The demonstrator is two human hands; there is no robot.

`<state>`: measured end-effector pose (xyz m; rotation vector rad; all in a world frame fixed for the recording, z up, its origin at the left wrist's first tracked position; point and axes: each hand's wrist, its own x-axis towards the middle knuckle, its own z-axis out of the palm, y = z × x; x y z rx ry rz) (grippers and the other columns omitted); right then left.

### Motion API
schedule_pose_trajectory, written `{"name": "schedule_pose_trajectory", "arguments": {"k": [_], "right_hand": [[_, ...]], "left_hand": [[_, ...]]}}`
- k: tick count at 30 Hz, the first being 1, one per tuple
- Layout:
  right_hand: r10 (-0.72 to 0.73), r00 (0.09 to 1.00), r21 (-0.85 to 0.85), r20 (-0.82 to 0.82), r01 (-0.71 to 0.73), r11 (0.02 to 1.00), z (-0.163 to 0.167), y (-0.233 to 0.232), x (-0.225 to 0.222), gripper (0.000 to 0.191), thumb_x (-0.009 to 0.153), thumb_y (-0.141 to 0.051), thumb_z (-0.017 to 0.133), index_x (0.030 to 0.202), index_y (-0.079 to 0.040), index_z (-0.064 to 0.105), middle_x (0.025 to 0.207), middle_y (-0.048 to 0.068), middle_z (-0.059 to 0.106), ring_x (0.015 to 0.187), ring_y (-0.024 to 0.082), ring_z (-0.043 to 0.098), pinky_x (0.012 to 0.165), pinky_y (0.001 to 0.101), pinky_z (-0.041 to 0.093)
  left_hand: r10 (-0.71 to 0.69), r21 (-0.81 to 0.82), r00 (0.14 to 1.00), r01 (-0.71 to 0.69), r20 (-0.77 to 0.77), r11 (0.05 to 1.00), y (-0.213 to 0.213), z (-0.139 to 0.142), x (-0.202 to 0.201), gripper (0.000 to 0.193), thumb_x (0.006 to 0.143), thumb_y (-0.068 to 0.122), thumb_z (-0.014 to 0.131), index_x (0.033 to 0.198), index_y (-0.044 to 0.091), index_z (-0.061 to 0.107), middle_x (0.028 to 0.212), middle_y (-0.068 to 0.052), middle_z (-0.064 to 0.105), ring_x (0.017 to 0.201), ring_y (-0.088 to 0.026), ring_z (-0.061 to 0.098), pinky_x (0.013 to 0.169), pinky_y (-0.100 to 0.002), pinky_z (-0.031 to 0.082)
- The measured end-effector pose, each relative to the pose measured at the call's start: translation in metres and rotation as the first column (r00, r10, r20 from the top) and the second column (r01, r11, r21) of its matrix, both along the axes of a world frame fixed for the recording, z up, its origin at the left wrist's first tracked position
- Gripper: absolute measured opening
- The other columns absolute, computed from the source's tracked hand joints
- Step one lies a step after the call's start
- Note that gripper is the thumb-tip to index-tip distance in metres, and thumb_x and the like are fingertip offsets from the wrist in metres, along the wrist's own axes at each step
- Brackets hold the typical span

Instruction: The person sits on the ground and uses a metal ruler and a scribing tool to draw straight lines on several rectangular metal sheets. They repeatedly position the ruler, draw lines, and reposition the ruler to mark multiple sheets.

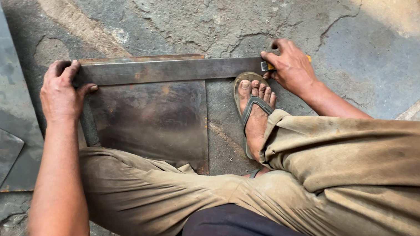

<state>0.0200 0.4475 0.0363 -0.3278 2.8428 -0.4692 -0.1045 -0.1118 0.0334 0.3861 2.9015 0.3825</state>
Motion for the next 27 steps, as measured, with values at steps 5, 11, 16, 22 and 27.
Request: {"name": "schedule_pose_trajectory", "arguments": {"k": [5, 11, 16, 22, 27], "right_hand": [[-0.073, 0.968, -0.019, 0.241, 0.080, 0.997, 0.011, 0.012, -0.014, 0.064, 0.073, -0.014, 0.086, 0.133, -0.011, 0.066, 0.134, 0.022, 0.052, 0.121, 0.039, 0.056, 0.102, 0.0443, 0.051], [-0.030, 0.932, -0.082, 0.362, 0.064, 0.995, 0.087, 0.132, -0.049, 0.040, 0.094, -0.011, 0.067, 0.135, -0.007, 0.069, 0.126, 0.019, 0.070, 0.104, 0.031, 0.070, 0.088, 0.0418, 0.057], [0.210, 0.962, 0.025, 0.173, -0.217, 0.976, 0.115, 0.161, -0.106, 0.031, 0.092, -0.027, 0.076, 0.120, -0.012, 0.076, 0.095, 0.008, 0.076, 0.083, 0.019, 0.075, 0.079, 0.0312, 0.061], [0.108, 0.884, 0.183, 0.455, -0.211, 0.960, 0.134, -0.003, -0.181, 0.033, 0.093, -0.033, 0.072, 0.123, -0.020, 0.075, 0.096, 0.004, 0.080, 0.070, 0.021, 0.074, 0.062, 0.0363, 0.060], [0.220, 0.831, -0.354, 0.511, -0.030, 0.935, 0.071, -0.180, -0.214, 0.028, 0.097, -0.028, 0.069, 0.124, -0.021, 0.071, 0.111, 0.002, 0.078, 0.086, 0.016, 0.075, 0.074, 0.0318, 0.061]], "left_hand": [[-0.001, 0.033, 1.000, 0.002, -0.014, 0.999, -0.001, -0.001, -0.001, 0.070, 0.068, 0.024, 0.094, 0.133, 0.010, 0.073, 0.135, -0.013, 0.065, 0.122, -0.035, 0.061, 0.101, -0.043, 0.051], [0.026, 0.083, 1.000, -0.025, -0.008, 0.996, -0.002, -0.002, -0.001, 0.071, 0.069, 0.023, 0.094, 0.135, 0.011, 0.070, 0.136, -0.012, 0.063, 0.126, -0.034, 0.060, 0.105, -0.042, 0.051], [0.041, 0.032, 0.999, -0.041, 0.003, 0.999, 0.001, -0.001, -0.002, 0.073, 0.069, 0.024, 0.092, 0.136, 0.012, 0.068, 0.141, -0.011, 0.061, 0.136, -0.035, 0.052, 0.107, -0.044, 0.047], [0.078, 0.052, 0.996, -0.081, 0.052, 0.995, 0.000, 0.002, -0.002, 0.076, 0.072, 0.024, 0.091, 0.142, 0.013, 0.063, 0.148, -0.012, 0.055, 0.139, -0.035, 0.050, 0.109, -0.044, 0.047], [0.207, 0.008, 0.963, -0.212, 0.174, 0.977, 0.002, 0.000, -0.005, 0.091, 0.069, 0.027, 0.091, 0.148, 0.004, 0.053, 0.168, -0.018, 0.026, 0.138, -0.035, 0.047, 0.100, -0.044, 0.051]]}}
